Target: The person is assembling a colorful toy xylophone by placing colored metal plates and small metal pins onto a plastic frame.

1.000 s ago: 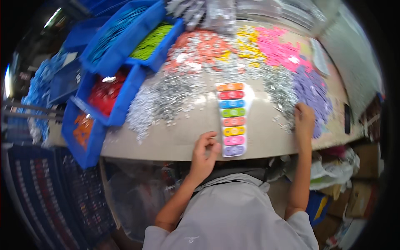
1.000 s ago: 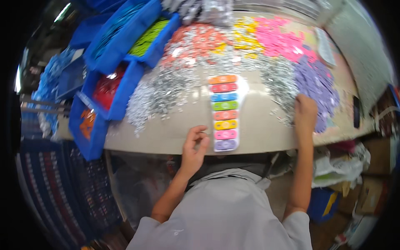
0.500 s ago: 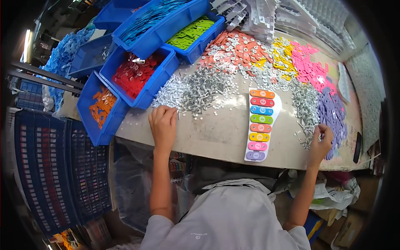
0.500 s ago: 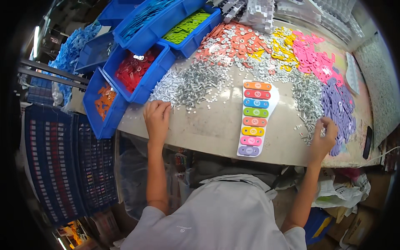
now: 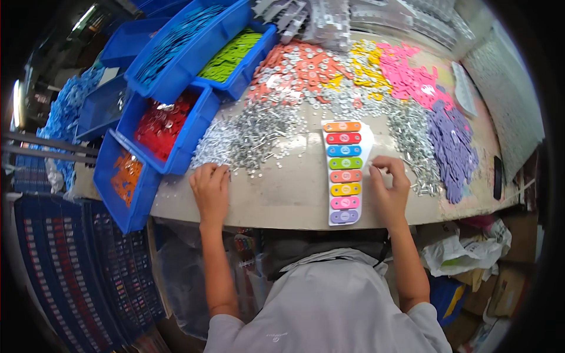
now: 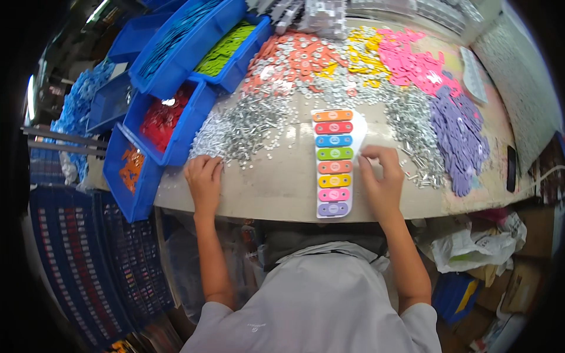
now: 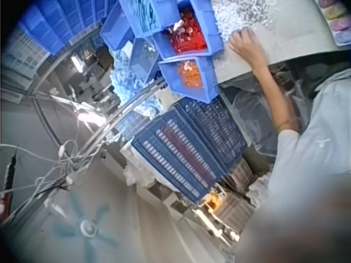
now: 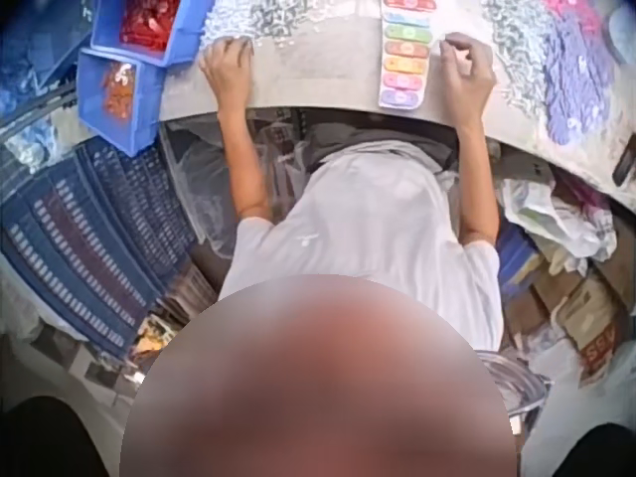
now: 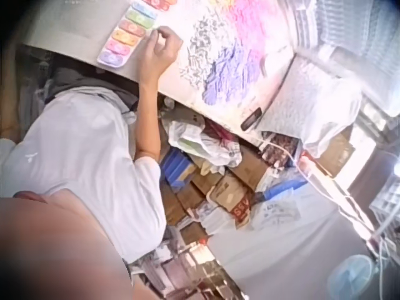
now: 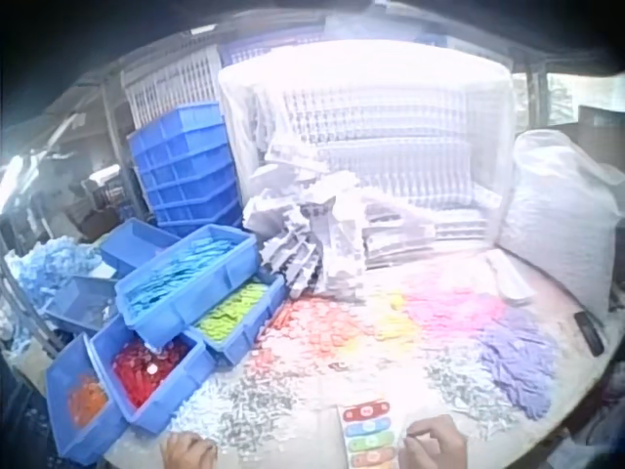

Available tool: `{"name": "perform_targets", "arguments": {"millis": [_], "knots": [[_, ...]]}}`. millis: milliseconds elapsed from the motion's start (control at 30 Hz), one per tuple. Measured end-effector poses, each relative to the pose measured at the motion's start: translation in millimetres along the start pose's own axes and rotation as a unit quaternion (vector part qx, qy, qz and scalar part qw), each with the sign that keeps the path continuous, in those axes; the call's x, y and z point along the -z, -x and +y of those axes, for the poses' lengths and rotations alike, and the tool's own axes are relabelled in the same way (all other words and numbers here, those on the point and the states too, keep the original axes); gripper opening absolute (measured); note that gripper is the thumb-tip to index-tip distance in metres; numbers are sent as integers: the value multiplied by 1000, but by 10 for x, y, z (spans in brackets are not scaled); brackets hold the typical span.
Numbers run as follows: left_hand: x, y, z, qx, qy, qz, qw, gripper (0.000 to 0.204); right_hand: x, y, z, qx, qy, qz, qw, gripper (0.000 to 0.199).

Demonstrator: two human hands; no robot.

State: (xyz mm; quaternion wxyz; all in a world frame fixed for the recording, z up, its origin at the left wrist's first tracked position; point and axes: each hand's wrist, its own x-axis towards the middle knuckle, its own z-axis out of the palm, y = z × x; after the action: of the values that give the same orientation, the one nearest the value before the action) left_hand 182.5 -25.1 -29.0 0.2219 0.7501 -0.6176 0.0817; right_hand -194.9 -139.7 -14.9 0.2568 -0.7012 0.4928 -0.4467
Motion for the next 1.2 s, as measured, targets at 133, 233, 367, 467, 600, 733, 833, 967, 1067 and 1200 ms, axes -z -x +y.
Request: {"name": "perform_targets", "arguments": {"millis": [133,233,367,467,600,733,833,967,1067,1200], "knots": [[-49,-22,-28,-25,-14,8,1000,10,-93,-368,49,-4,-15,-6,1000,10],[-57,-47,-25,-2,-19,40,999,10,-190,-589,181,-5,-16,-13,1000,9],[-17,-198,80,-1,-15,121,993,9,-265,-790,255,-1,3,-21,1000,10],[-8,-269,291,132,297,109,939,11,-302,-833,291,-5,36,-45,998,10],[-82,-428,645,140,496,74,854,10,-330,-861,373,71,82,-77,991,13],[-182,-664,1009,166,603,-46,779,10,-321,-948,268,157,111,1,981,18],[-365,-883,1202,199,641,-162,724,11,-235,-1102,186,-138,86,-162,973,27],[-610,-1155,1339,224,680,-275,642,17,-242,-1275,481,-139,94,-269,948,47],[-792,-1291,1330,216,674,-314,633,19,-234,-1363,548,-173,73,-307,933,58],[-899,-1362,1343,214,647,-338,649,18,-209,-1449,546,-207,73,-364,905,60]]}}
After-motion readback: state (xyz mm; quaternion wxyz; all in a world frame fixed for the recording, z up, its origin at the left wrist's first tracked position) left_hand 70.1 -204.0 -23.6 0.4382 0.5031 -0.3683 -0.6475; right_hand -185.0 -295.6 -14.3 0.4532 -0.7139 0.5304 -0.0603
